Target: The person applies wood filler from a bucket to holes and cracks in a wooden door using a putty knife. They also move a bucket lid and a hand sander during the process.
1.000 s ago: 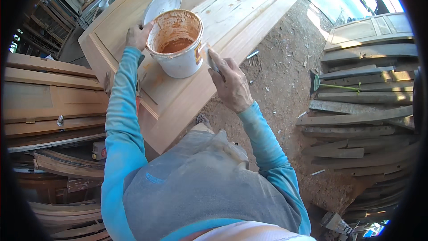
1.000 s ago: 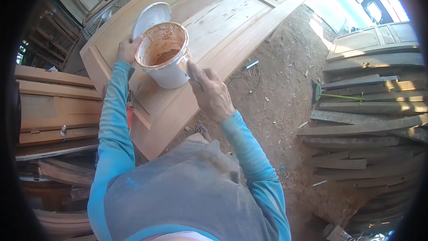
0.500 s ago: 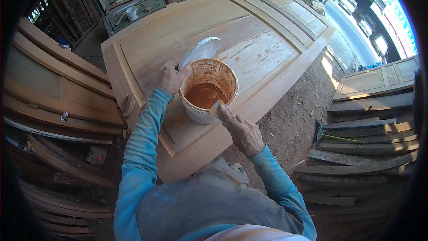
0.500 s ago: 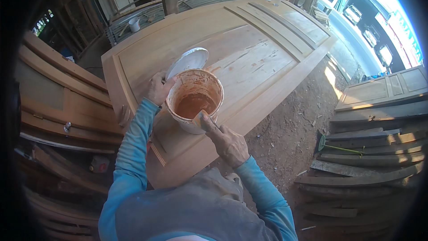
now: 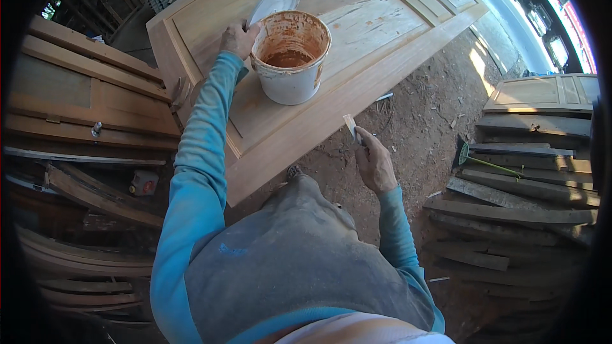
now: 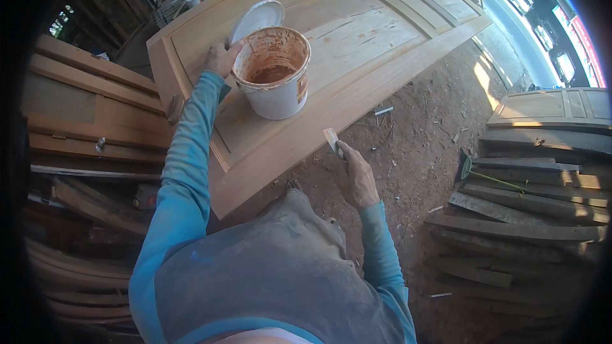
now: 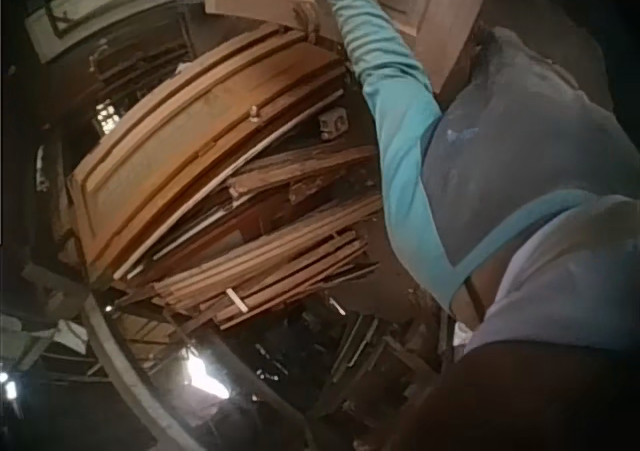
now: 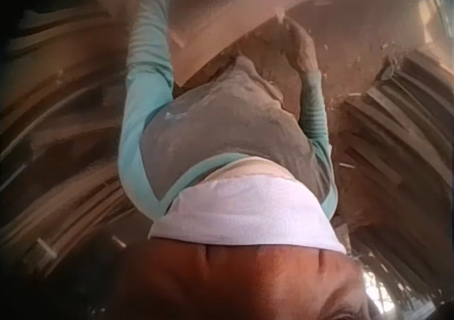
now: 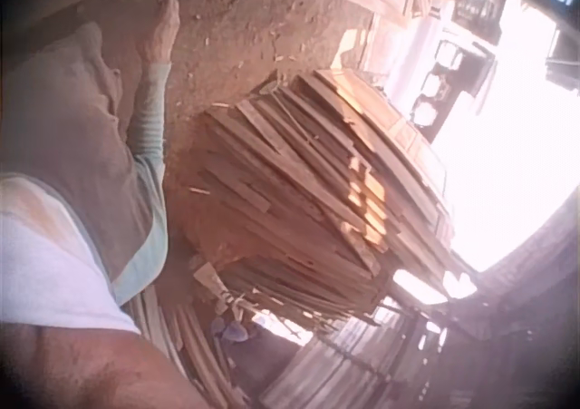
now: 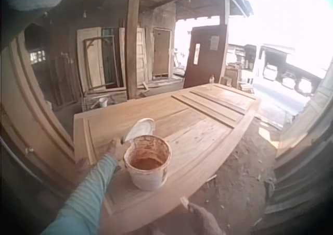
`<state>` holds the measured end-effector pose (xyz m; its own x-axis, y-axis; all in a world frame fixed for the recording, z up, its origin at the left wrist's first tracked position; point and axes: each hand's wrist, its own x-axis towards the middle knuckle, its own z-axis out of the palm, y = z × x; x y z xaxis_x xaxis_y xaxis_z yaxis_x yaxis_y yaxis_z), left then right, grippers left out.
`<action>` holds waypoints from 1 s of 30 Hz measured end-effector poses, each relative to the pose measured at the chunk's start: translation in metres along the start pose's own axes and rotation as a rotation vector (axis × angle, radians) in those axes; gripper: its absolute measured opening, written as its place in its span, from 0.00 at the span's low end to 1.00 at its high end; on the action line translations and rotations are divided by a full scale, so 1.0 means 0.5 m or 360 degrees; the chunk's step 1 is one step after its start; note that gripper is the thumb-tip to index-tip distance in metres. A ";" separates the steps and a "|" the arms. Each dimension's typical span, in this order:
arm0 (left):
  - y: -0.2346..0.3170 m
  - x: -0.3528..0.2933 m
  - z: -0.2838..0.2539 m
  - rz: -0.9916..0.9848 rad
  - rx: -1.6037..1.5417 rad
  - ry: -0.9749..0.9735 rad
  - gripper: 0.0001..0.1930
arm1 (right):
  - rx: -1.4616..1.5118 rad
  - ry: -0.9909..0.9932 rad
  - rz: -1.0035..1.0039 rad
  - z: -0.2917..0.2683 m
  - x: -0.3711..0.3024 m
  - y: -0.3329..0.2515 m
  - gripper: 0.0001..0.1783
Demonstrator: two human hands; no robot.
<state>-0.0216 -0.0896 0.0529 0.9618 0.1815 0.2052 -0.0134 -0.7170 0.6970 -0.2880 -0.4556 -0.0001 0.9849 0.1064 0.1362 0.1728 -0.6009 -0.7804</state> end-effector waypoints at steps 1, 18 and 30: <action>0.000 0.006 0.001 0.0004 0.0003 0.0013 0.28 | 0.0051 -0.0009 0.0034 -0.005 -0.005 -0.002 0.23; -0.011 -0.002 0.009 -0.0002 -0.0251 0.0111 0.29 | -0.0953 -0.0479 -0.0942 -0.007 0.345 -0.316 0.07; 0.000 -0.017 0.004 0.0202 -0.0315 0.0140 0.29 | -0.1630 -0.0569 -0.0765 -0.062 0.514 -0.262 0.10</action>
<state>-0.0291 -0.0927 0.0498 0.9216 0.1624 0.3526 -0.1942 -0.5936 0.7810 -0.0577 -0.3742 0.1562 0.7907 0.6117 -0.0231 0.6053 -0.7758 0.1783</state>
